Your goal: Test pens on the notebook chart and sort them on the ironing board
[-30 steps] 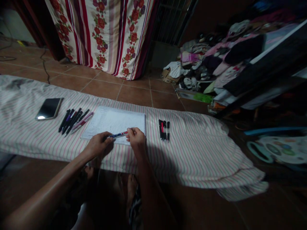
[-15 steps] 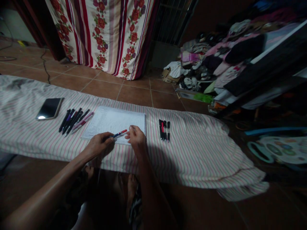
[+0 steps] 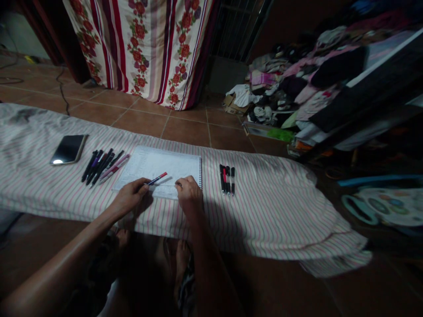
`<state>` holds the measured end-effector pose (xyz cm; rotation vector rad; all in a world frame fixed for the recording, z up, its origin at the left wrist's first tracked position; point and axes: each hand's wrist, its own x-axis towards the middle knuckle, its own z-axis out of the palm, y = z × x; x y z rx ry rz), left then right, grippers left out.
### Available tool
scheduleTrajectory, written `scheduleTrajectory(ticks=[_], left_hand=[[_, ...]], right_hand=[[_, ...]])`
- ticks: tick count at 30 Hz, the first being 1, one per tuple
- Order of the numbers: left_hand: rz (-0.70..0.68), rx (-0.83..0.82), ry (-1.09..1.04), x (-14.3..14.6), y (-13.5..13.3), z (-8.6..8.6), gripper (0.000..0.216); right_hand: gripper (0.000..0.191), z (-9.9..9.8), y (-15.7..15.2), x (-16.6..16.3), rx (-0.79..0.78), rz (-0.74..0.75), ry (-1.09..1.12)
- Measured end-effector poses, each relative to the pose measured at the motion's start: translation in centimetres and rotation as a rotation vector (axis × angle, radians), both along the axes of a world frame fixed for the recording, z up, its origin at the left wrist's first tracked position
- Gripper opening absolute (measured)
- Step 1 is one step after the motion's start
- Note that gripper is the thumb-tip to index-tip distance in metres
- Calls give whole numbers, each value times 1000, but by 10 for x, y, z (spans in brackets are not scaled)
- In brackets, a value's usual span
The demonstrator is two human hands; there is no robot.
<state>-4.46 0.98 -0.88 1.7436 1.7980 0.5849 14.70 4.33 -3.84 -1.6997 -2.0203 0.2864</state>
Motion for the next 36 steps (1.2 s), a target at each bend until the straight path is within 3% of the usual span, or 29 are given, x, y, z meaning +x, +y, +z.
scheduleTrajectory(ticks=[5,9,15,21,29,36], left_hand=[[4,4,-26,-3,1,-2,30],[22,-3,-52,-3,1,-2,29],[48,5,-89,0,1,2,24],[47,6,-79,4,1,5,21],[32,16,-120,10,1,-3,19],[-10,37,-188,14,1,-4,18]], right_hand=[[11,7,-1,0,81,-43,-34],[14,14,-1,-1,23,-76,107],[26,16,4,-4,-185,-107,715],[32,24,7,1,-213,-55,1198],[38,32,4,10,-93,49,1298],[30,33,9,22,59,-182,1296]])
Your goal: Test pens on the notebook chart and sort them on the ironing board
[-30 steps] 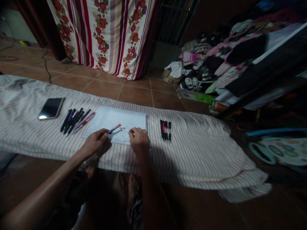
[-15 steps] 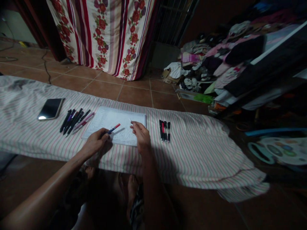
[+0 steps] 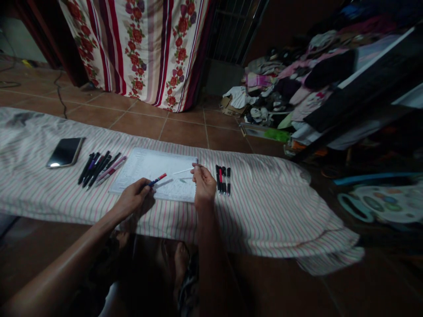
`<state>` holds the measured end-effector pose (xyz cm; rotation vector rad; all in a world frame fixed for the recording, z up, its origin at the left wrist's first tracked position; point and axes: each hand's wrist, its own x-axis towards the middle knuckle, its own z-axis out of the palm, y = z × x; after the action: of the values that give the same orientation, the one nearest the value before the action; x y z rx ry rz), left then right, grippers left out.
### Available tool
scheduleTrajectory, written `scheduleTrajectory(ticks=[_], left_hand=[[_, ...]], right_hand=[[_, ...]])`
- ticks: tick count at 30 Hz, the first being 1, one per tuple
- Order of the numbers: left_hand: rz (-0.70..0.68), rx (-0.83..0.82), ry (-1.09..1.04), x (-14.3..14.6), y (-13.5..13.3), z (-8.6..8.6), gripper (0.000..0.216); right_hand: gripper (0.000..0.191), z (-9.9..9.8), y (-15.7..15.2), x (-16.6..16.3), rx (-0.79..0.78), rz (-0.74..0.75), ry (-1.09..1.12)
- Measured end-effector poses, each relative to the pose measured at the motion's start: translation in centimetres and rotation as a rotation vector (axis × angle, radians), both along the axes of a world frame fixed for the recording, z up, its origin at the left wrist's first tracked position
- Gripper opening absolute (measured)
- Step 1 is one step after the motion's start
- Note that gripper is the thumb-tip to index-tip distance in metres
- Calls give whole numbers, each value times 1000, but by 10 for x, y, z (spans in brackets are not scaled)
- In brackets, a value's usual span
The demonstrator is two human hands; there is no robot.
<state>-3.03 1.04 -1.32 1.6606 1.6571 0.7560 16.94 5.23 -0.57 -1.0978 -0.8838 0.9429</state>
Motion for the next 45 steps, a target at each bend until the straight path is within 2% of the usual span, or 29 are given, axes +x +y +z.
scheduleTrajectory(ticks=[6,14,22,32,36,45], left_hand=[[-51,22,-41,3,-2,2,18],[-37,13,-66,6,-2,-2,19],[-47,23,-55,8,-4,2,19],[-58,38,-37,9,-4,0,18],[-75,44,-64,10,-4,-3,18],[-93,51,-173,16,-3,-9,18]], right_hand=[[32,10,-3,1,-15,-1,116],[31,7,-3,0,-14,-2,17],[28,2,-3,-3,5,39,-50],[27,3,-5,-5,-3,61,-63],[28,2,-8,-11,-34,91,-74],[33,-5,-12,-26,-28,210,-271]])
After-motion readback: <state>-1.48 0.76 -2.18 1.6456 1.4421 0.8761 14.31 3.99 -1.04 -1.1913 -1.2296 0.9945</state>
